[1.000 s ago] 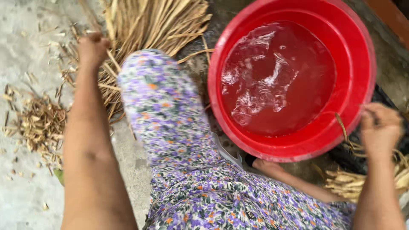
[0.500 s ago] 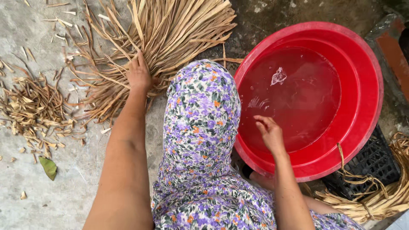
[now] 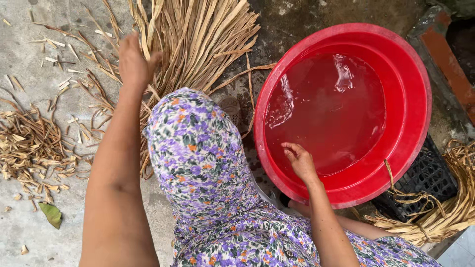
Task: The person sits on a low stool and washes bundles of dried leaf strips in a red basin of water, swishing and turning them by hand. They lift the wetted bundles out, set them on a black plastic crate, and gather and tie the strips into bundles.
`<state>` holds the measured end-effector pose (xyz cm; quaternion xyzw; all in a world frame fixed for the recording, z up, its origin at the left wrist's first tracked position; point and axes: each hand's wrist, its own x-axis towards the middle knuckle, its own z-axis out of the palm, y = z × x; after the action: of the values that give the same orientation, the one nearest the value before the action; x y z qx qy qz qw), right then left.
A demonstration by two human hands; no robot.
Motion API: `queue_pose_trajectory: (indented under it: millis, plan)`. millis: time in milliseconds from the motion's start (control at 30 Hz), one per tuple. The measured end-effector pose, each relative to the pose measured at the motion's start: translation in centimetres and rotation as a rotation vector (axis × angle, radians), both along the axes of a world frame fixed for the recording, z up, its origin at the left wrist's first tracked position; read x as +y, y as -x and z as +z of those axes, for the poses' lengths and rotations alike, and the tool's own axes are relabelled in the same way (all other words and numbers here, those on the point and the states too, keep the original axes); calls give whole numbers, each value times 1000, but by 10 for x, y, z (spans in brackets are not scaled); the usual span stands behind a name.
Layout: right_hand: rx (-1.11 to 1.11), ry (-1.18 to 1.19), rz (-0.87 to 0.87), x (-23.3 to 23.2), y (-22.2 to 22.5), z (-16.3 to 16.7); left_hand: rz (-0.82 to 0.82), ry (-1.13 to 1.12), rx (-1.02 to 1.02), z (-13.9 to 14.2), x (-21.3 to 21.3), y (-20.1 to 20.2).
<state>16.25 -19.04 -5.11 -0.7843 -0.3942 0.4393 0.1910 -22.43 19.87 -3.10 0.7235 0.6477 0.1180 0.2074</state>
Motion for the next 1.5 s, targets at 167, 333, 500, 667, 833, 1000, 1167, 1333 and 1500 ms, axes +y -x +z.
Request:
queue_pose_trajectory:
  millis: [167, 333, 500, 667, 833, 1000, 1167, 1333, 1500]
  plan:
    - [-19, -1, 25, 0, 6, -5, 62, 105, -141, -7, 35, -11]
    - [8, 48, -19, 0, 9, -5, 119, 323, -68, -25, 11, -38]
    - [33, 41, -18, 7, 10, 0, 81, 470, 316, -25, -1, -49]
    - [56, 61, -45, 15, 10, -1, 66, 67, 201, -12, 4, -21]
    - [52, 19, -29, 18, 10, -8, 44, -201, -342, -1, -3, -6]
    - [52, -8, 13, 19, 11, -14, -157, -554, -563, 13, -5, -1]
    - [36, -21, 7, 33, 4, -12, 53, 235, -1178, 42, 4, 11]
    - [-9, -214, 49, 72, 3, 13, -31, 360, -1239, 79, 19, 8]
    - [-229, -484, 67, 133, 30, 70, -139, 420, -1049, 121, 32, -28]
